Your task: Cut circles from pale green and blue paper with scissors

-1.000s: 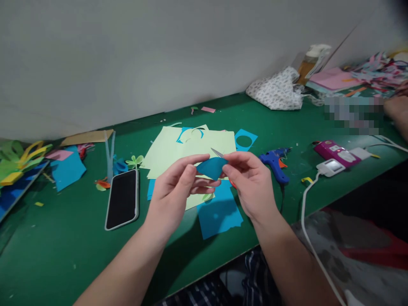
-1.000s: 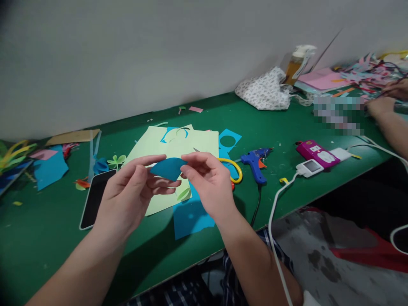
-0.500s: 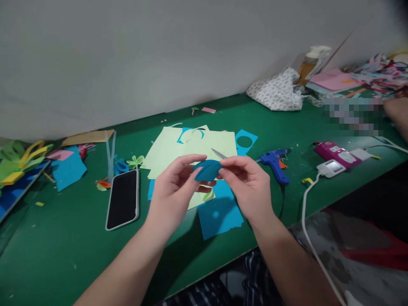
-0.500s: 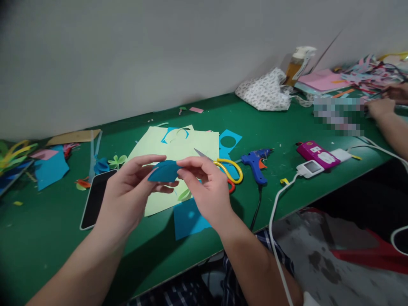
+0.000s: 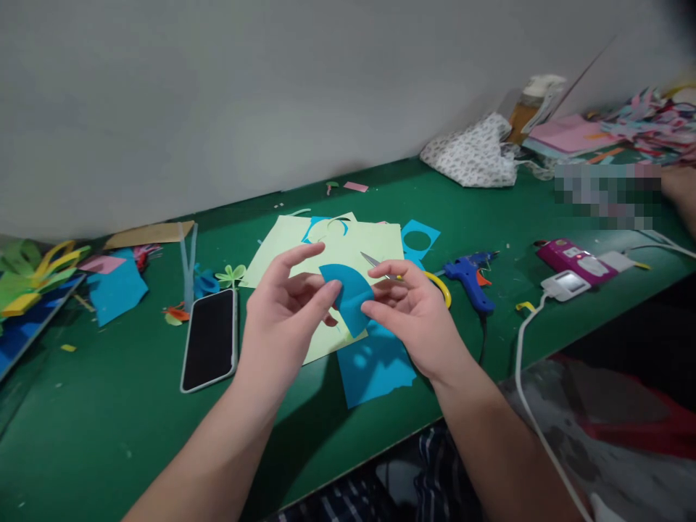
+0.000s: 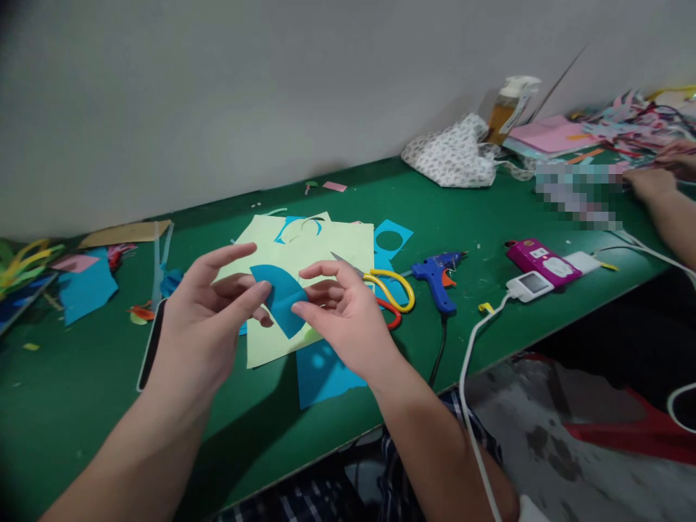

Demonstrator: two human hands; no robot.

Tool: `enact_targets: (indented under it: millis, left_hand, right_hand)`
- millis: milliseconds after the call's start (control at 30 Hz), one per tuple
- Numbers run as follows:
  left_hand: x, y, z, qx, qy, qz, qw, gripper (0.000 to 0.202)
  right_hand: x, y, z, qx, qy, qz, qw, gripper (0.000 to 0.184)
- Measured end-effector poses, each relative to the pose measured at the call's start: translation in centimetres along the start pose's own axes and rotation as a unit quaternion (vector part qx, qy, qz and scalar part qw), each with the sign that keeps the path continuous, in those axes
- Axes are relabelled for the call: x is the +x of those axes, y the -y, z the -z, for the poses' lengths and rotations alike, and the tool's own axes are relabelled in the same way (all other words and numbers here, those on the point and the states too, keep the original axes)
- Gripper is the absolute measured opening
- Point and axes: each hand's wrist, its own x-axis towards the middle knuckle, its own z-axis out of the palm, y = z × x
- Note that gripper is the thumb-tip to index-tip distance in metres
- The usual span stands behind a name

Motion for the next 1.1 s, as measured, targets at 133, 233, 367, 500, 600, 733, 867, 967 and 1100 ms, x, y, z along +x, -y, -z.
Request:
enact_targets:
  millis: [133, 233, 367, 500, 600, 733, 867, 967, 1100]
  left_hand:
    - [0.2, 0.5, -0.2, -0.029, 0.004, 0.037, 0.999, 0.025]
    - [-0.1, 0.4, -0.6, 0.041, -0.005, 0.025, 0.999, 0.017]
    - [-0.7, -0.1, -1.1, 0.08, 0.027, 0.024, 0.996, 0.029]
    - [-0.6, 0.1, -1.1, 0.03, 0.069, 0.07, 0.995, 0.022]
    - [-0.1, 0.4, -0.9, -0.059, 0.057, 0.111, 0.99, 0.018]
    - [0.2, 0.5, -0.6, -0.111, 0.045, 0.105, 0.987, 0.026]
    - [0.1, 0.4, -0.4, -0.102, -0.01, 0.054, 0.993, 0.058]
    - [0.0, 0.2, -0.1, -0.067, -0.05, 0.006, 0.996, 0.053]
    - [0.1, -0.2, 0.2, -0.007, -0.017, -0.005, 1.0, 0.046]
  right_hand:
    - [-0.1, 0.3, -0.1, -0.009, -0.009, 0.005, 1.0, 0.03]
    - [-0.2, 0.3, -0.2, -0.046, -0.036, 0.039, 0.998, 0.032]
    - [-0.5, 0.1, -0.3, -0.125, -0.061, 0.084, 0.987, 0.033]
    - [-0.7, 0.0, -0.4, -0.15, -0.053, 0.095, 0.983, 0.033]
    - [-0.4, -0.1, -0.3, -0.09, -0.061, 0.055, 0.993, 0.035]
    - [0.1, -0.2, -0.1, 0.034, -0.072, -0.015, 0.997, 0.044]
    - [0.2, -0.2, -0.5, 0.098, -0.053, -0.071, 0.991, 0.059]
    - [0.1, -0.1, -0.6, 0.1, -0.009, -0.108, 0.989, 0.059]
    - [0.2, -0.1, -0.2, 0.13, -0.014, -0.091, 0.987, 0.022]
